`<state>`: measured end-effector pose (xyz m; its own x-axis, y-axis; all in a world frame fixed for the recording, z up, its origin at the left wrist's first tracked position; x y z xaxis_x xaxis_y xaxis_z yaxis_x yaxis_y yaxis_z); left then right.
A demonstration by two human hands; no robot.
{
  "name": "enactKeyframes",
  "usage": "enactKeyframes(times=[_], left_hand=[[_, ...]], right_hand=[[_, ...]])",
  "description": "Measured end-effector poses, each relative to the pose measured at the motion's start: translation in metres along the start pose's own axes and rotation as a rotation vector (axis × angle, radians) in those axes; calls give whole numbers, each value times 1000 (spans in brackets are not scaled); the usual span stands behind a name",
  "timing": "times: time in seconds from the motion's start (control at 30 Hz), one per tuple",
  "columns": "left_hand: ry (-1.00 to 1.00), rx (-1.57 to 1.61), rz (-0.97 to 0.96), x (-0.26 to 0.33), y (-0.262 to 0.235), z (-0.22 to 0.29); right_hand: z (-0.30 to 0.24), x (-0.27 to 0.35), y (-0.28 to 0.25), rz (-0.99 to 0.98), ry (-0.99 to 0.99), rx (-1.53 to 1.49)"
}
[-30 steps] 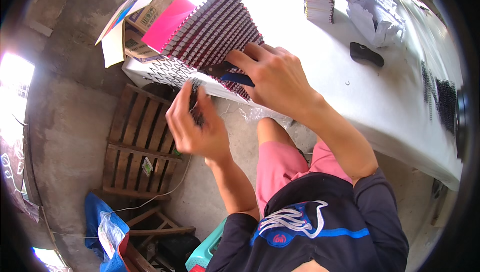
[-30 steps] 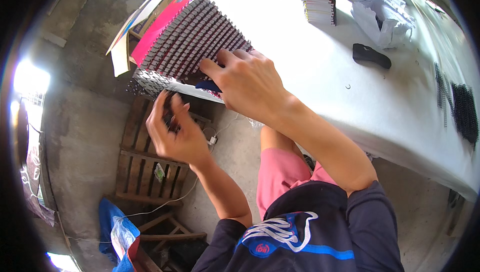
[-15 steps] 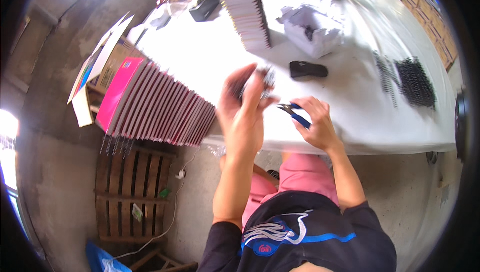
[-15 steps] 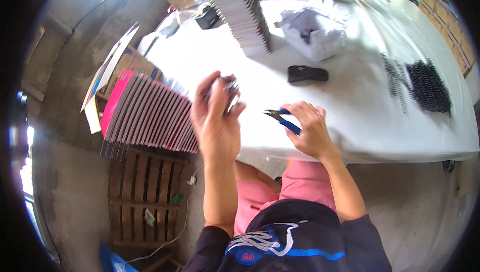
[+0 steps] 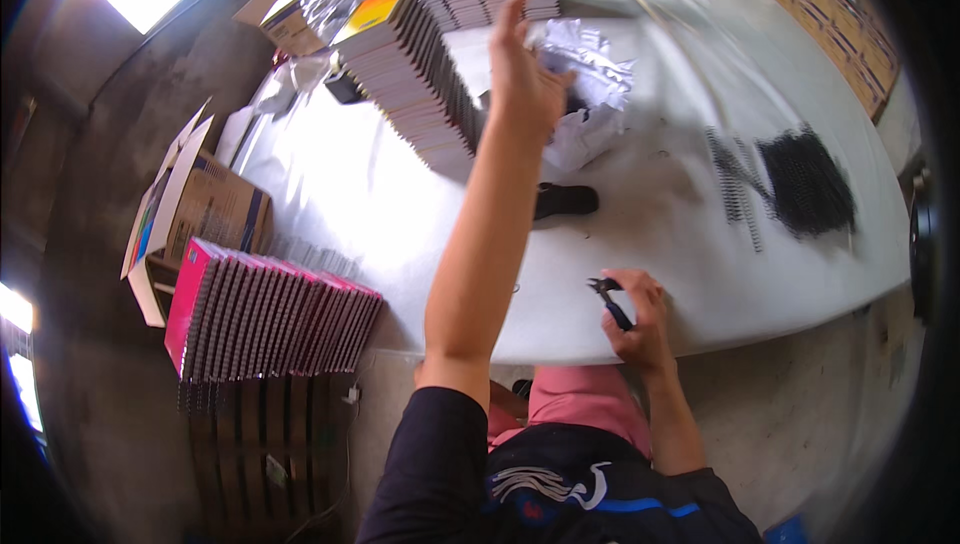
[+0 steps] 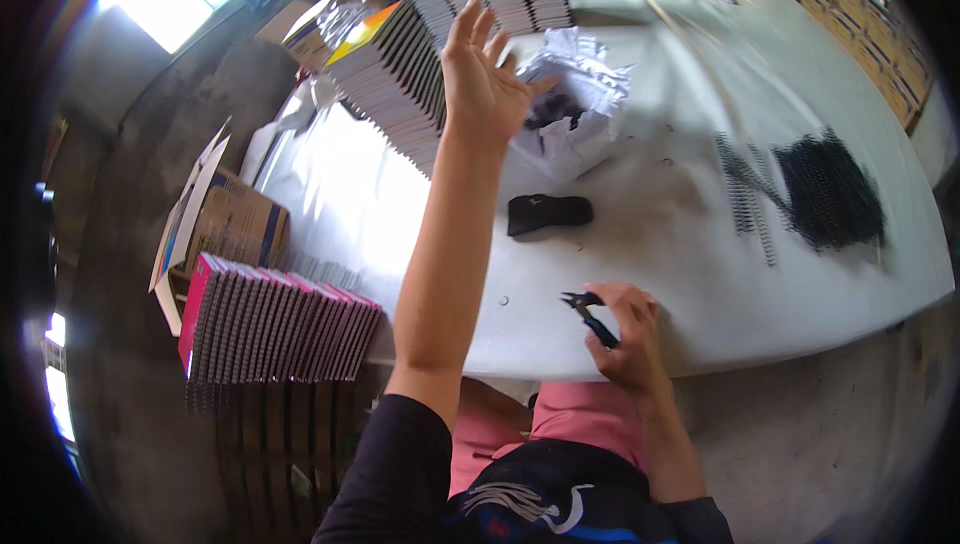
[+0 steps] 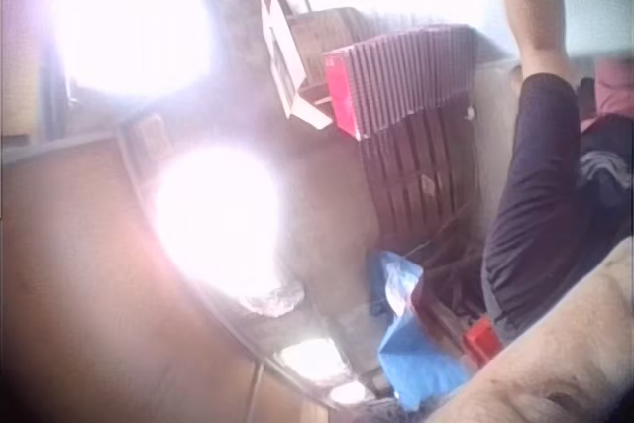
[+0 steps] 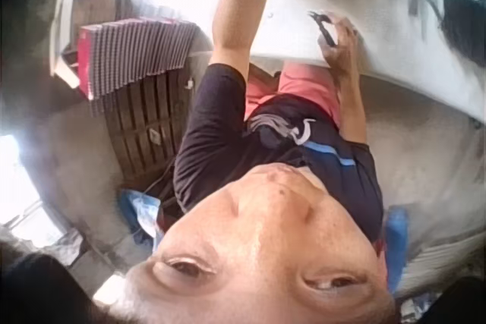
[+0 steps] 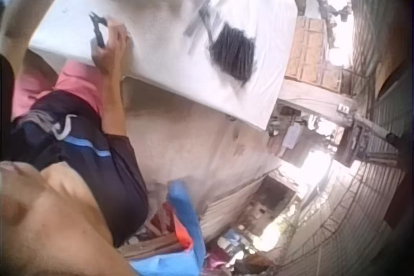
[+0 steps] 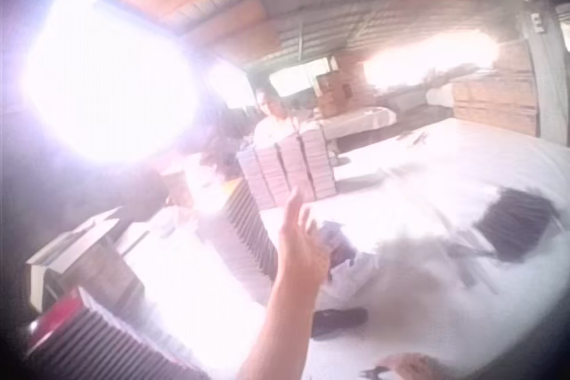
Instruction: The person threads a metal spiral coil into the punched holes of a notebook cover and pages, trims the excess coil using pliers, and repeats the process for multiple notebooks.
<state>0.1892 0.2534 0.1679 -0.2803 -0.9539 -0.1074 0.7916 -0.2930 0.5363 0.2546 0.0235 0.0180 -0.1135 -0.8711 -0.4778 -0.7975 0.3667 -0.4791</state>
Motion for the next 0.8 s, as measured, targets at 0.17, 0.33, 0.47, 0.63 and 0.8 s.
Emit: enactKeyframes(times=[0.17, 0.33, 0.47, 0.63, 0.8], left_hand=[[746, -414, -533, 210, -13, 68], [1414, -1079, 406, 384, -118, 167], [1104, -865, 1135, 429, -215, 197], [1003, -759, 845, 395, -244, 205], [1002, -731, 791, 379, -243, 211]], right_hand=[[-5, -2, 9, -33, 7, 59], [-44, -11, 26, -114, -130, 80], [-138, -28, 89, -216, -346, -37], [-258, -38, 143, -272, -605, -35], [-301, -46, 160, -176, -630, 26]])
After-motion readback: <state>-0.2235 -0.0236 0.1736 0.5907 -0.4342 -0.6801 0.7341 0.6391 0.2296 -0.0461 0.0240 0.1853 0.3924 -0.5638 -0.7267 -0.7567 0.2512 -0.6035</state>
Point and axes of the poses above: each hand's wrist, its own x-axis away from the middle knuckle, its own y-axis out of the palm, z = x × y, the point moved 8 cm from there along -x, towards the middle knuckle, and after that the axes turned 2 degrees about -x, right-handed, at the moved point
